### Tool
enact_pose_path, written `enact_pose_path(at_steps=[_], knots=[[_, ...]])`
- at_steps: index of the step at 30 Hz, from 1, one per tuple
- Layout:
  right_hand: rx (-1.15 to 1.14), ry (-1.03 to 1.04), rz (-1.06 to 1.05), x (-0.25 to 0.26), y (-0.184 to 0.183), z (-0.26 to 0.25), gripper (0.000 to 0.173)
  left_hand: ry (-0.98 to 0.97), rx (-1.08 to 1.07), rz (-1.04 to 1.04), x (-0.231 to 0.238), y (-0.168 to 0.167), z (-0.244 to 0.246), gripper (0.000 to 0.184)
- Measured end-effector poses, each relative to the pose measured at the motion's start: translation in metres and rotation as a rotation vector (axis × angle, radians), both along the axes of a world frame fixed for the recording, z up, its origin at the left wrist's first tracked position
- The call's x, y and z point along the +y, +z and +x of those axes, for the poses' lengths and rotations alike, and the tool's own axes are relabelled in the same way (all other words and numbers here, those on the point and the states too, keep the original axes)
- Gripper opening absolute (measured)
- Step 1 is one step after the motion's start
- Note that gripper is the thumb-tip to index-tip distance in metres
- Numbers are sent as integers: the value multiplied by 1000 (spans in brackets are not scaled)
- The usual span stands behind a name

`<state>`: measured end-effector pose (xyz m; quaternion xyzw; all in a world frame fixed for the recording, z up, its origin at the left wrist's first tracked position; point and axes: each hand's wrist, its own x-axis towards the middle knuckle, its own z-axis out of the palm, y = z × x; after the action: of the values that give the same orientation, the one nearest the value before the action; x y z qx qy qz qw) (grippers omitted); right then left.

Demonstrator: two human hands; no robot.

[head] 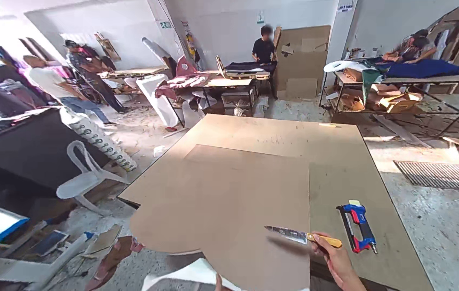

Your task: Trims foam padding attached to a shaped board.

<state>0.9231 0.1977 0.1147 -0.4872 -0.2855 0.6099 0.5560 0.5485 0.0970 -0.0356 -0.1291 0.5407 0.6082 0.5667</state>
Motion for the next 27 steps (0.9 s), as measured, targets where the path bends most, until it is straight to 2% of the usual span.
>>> enact_pose_path(at_steps=[6,9,12,15,18,20,22,24,27], knots=[[17,6,-45,-23,-4,-12,25,146,-48,-83,20,18,4,77],[-19,47,-30,-36,-5,-29,26,171,-71,-117,20,14,-6,77],[-54,68,0,-45,-1,-47,25,218,-35,-60,14,8,-25,70],[-90,88,8,-48,4,-67,25,120,49,0,4,3,-44,66],[-163,173,27,-45,15,-101,23,46,81,-18,-1,20,-64,58],[-282,281,133,-43,31,-127,20,74,42,123,-1,26,-82,53],[-453,434,337,-38,44,-161,18,136,10,210,-1,13,-105,52],[-561,591,498,-54,41,-193,17,171,27,28,-26,-9,-119,64],[-700,714,667,-42,33,-249,18,222,107,-180,-6,-31,-147,86]])
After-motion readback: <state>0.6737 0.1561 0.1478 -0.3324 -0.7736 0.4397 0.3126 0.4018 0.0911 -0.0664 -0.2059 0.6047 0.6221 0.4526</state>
